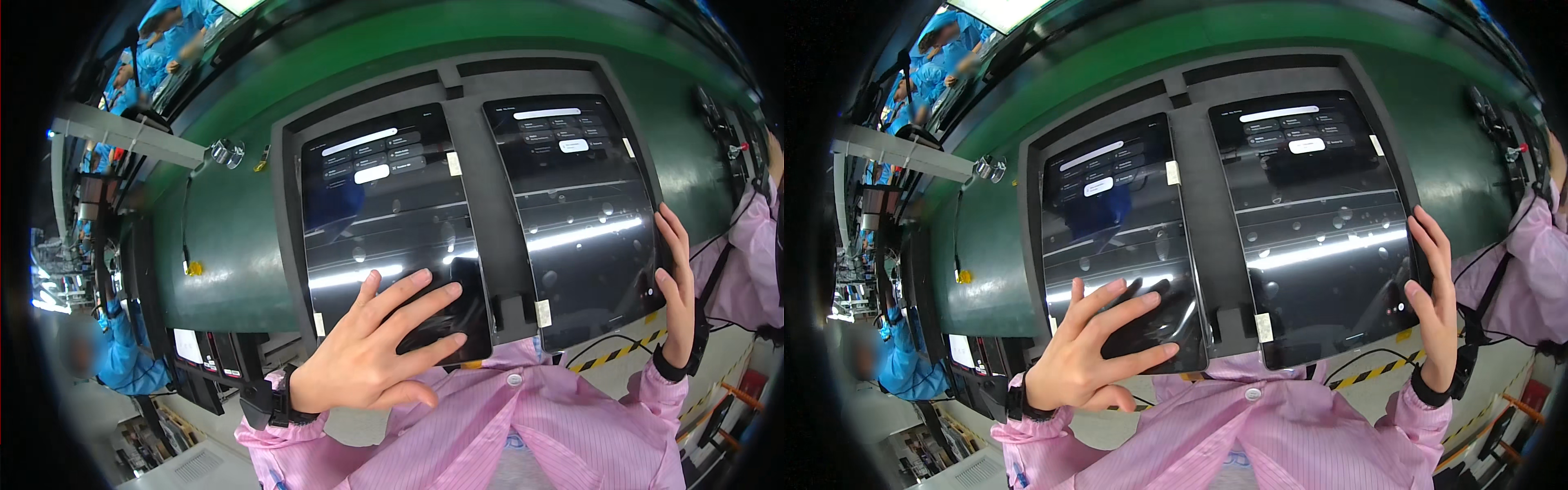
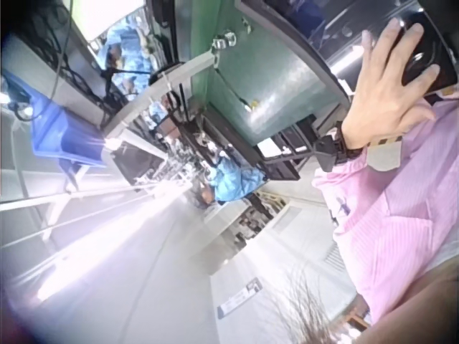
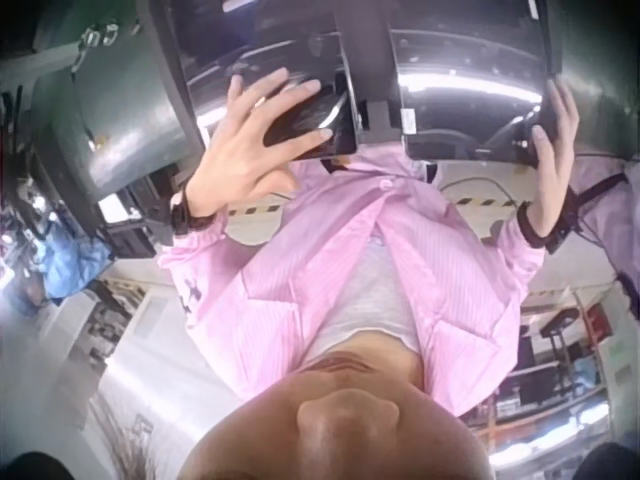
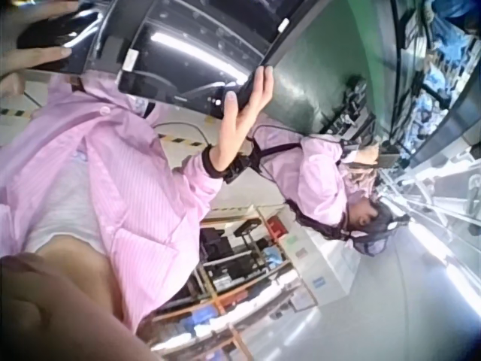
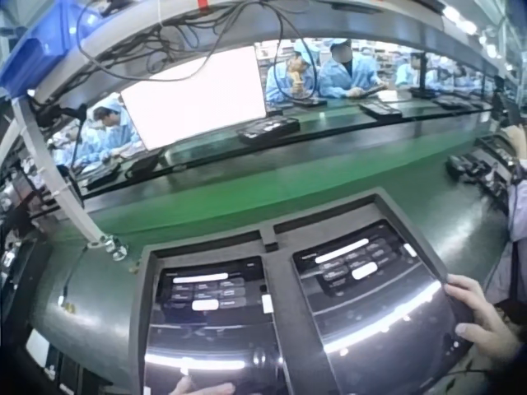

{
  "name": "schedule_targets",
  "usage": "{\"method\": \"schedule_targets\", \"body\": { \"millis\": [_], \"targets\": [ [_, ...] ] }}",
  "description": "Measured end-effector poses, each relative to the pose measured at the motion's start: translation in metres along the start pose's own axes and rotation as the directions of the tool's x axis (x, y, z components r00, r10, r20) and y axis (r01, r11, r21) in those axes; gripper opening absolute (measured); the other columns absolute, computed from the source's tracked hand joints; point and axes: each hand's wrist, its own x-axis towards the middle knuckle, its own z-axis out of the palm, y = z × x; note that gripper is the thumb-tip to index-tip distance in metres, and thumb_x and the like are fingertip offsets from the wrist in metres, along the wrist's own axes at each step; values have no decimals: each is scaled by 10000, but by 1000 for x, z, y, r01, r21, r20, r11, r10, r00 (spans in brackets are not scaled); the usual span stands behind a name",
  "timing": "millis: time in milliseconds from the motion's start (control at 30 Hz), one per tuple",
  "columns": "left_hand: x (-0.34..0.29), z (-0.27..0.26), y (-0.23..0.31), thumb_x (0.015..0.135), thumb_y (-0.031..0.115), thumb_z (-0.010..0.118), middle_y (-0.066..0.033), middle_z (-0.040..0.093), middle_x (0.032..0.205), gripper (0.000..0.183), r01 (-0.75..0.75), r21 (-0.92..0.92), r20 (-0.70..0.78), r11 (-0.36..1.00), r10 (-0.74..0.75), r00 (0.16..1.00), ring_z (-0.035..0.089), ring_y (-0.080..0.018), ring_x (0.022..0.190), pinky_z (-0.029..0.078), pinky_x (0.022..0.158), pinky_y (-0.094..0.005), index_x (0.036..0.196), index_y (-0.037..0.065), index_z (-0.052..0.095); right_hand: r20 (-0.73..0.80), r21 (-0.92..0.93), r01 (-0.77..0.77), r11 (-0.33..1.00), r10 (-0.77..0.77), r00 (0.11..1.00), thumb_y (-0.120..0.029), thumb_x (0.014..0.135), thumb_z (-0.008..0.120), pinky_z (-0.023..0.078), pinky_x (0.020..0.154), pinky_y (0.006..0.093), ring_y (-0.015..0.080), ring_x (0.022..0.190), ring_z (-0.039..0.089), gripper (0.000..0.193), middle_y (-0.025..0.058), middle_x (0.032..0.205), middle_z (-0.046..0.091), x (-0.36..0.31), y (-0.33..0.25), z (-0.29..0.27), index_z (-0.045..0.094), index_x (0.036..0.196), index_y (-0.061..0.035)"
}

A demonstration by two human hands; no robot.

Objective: Testing and inspecting electronic tablets at an assembly line station in a factory.

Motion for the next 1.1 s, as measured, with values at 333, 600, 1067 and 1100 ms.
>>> {"method": "schedule_targets", "body": {
  "millis": [333, 600, 1067, 1100],
  "targets": [
    [-8, -4, 3, 838, 670, 257, -108, 504, 1256, 639, 99, 92, -76, 991, -92, 993, 353, -315, 1214, 101, 1093, -498, 1056, 243, 680, 93, 245, -5, 969, -18, 995, -237, 589, 572, 141, 1082, 371, 291, 1347, 203, 833, 169, 1434, 228, 0, 4, -6, 352, 1346, 31],
    [-13, -7, 3, 867, 659, 181, -134, 518, 1219, 682, 193, 125, -148, 973, -174, 973, 346, -323, 1222, 78, 1100, -493, 1022, 235, 694, 112, 244, -20, 970, -7, 994, -213, 592, 573, 120, 1091, 390, 294, 1349, 198, 820, 167, 1433, 235, 1, 2, -6, 357, 1348, 20],
    [3, -10, -40, 962, 436, 185, -192, 388, 1337, 587, 430, 114, -325, 896, -376, 868, 290, -374, 1279, 97, 1067, -530, 1042, 126, 677, -118, 162, 152, 975, -134, 984, -197, 804, 494, 177, 1065, 401, 275, 1261, 367, 428, 184, 1238, 498, 11, -7, -9, 430, 1182, -5],
    [2, -9, -43, 962, 451, 161, -188, 388, 1338, 616, 433, 105, -307, 895, -385, 870, 286, -370, 1281, 92, 1069, -526, 1041, 125, 677, -118, 189, 114, 975, -92, 989, -115, 811, 449, 235, 1043, 409, 286, 1233, 405, 303, 188, 1160, 555, 14, -17, -7, 446, 1097, -16]
  ]
}}
